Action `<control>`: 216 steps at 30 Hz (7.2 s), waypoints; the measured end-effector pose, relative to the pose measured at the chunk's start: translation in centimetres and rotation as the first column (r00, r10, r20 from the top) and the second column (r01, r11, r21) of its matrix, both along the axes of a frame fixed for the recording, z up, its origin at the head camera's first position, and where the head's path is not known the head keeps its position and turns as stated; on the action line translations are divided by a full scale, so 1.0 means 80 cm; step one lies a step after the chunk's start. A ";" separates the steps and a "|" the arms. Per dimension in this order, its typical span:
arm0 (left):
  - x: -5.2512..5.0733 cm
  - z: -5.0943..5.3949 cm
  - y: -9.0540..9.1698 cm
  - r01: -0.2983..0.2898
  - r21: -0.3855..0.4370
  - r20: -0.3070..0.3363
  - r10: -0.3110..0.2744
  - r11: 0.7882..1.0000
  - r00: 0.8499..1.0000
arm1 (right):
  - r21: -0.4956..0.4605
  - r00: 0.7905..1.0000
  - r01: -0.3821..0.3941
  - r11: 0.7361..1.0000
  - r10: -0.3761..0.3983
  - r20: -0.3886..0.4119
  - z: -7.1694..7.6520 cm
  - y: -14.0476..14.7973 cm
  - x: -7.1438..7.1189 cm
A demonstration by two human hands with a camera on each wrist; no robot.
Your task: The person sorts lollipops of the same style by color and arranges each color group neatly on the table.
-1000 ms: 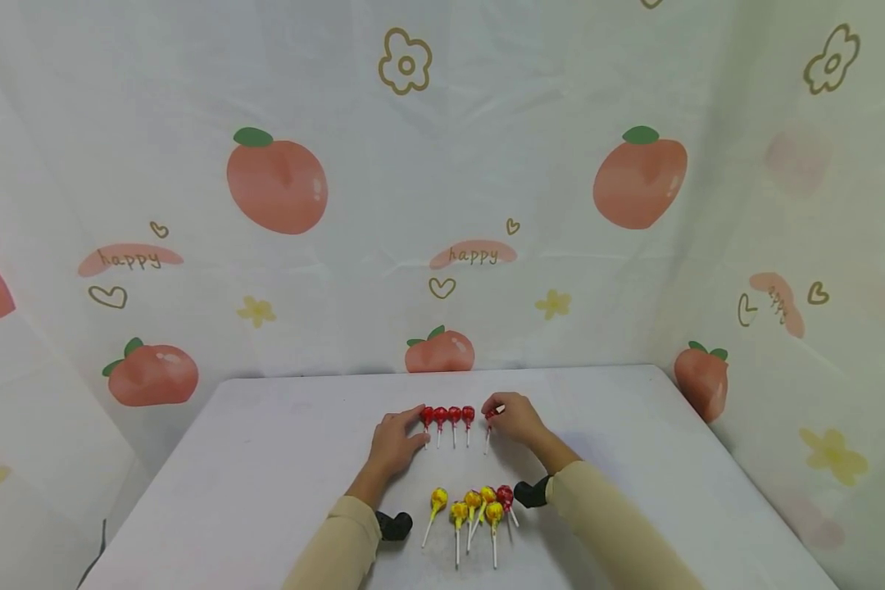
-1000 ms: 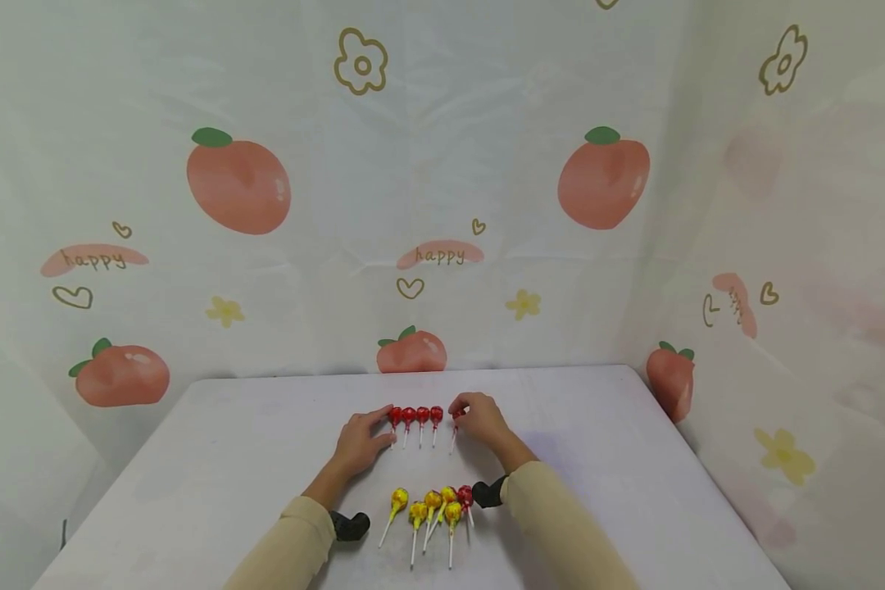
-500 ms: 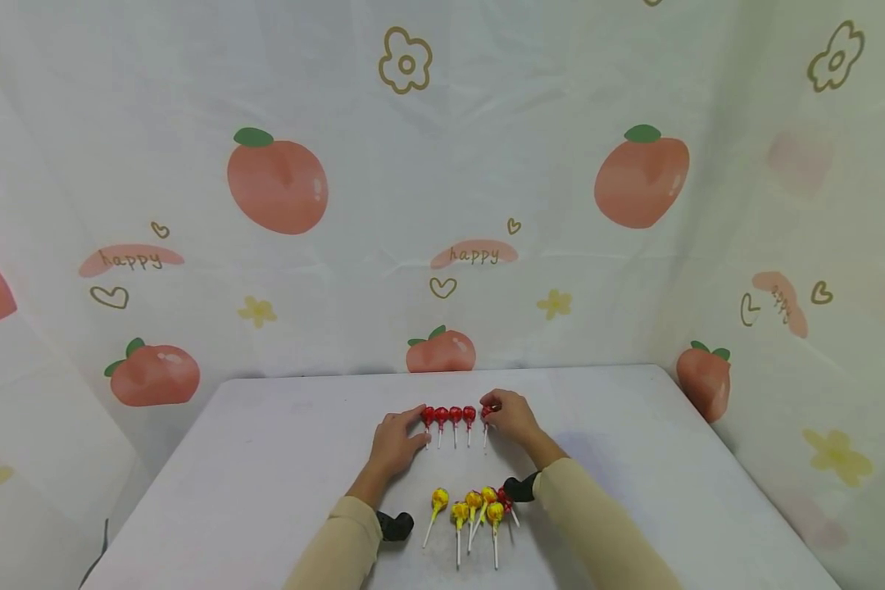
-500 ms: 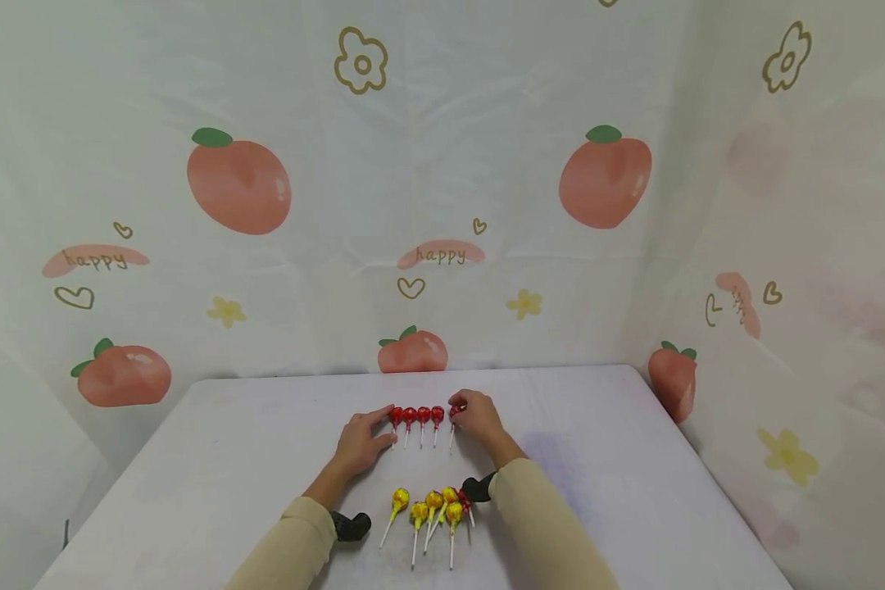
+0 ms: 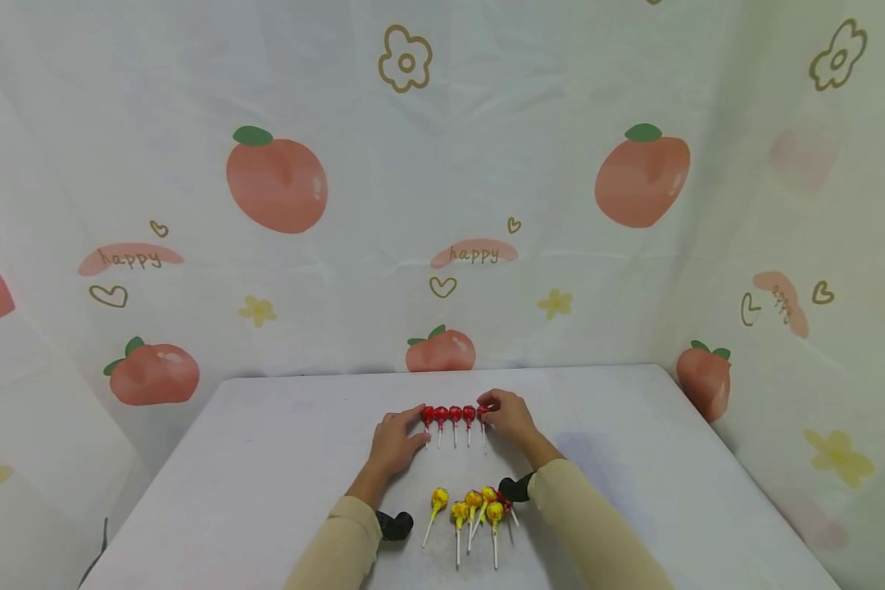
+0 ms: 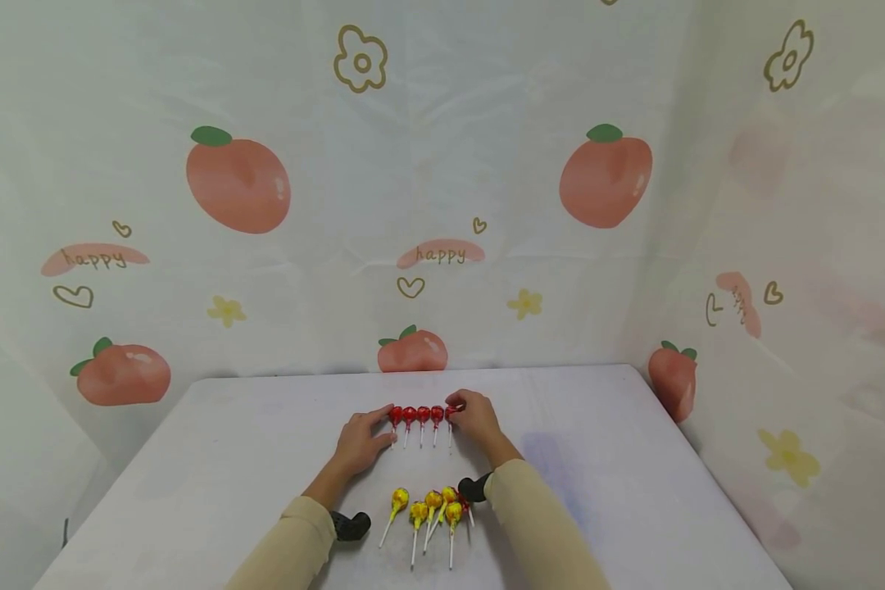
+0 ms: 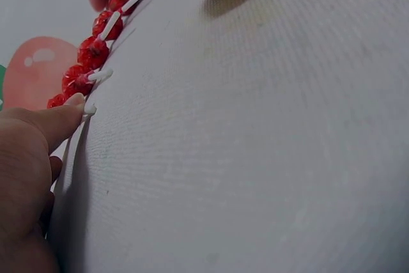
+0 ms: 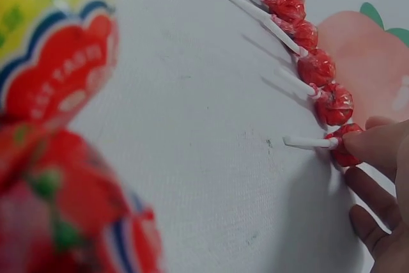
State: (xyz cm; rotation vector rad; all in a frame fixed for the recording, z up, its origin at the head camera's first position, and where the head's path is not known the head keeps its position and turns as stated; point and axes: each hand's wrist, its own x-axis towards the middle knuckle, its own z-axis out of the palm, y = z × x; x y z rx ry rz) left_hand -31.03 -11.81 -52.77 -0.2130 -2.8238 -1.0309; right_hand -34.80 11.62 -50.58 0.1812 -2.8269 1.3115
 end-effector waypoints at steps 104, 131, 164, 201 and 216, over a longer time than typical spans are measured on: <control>-0.002 -0.002 0.001 -0.019 -0.030 0.002 0.019 0.999 1.000 | -0.246 0.882 -0.394 0.886 0.440 0.170 0.000 0.066 0.126; -0.001 -0.002 0.000 -0.004 -0.011 -0.015 0.004 1.000 1.000 | 0.070 0.989 -0.137 0.988 0.133 0.060 0.032 0.056 0.047; -0.001 -0.001 0.000 -0.005 0.008 -0.013 0.005 1.000 1.000 | -0.041 0.993 0.099 0.994 -0.102 -0.060 -0.009 0.032 0.013; 0.000 -0.001 0.003 -0.032 -0.002 -0.014 0.032 0.999 0.999 | -0.042 0.997 0.076 0.996 -0.076 -0.001 -0.019 0.029 0.017; 0.002 -0.001 0.004 -0.023 0.005 -0.028 0.024 1.000 0.999 | -0.056 0.997 0.079 0.995 -0.078 0.008 -0.018 0.032 0.018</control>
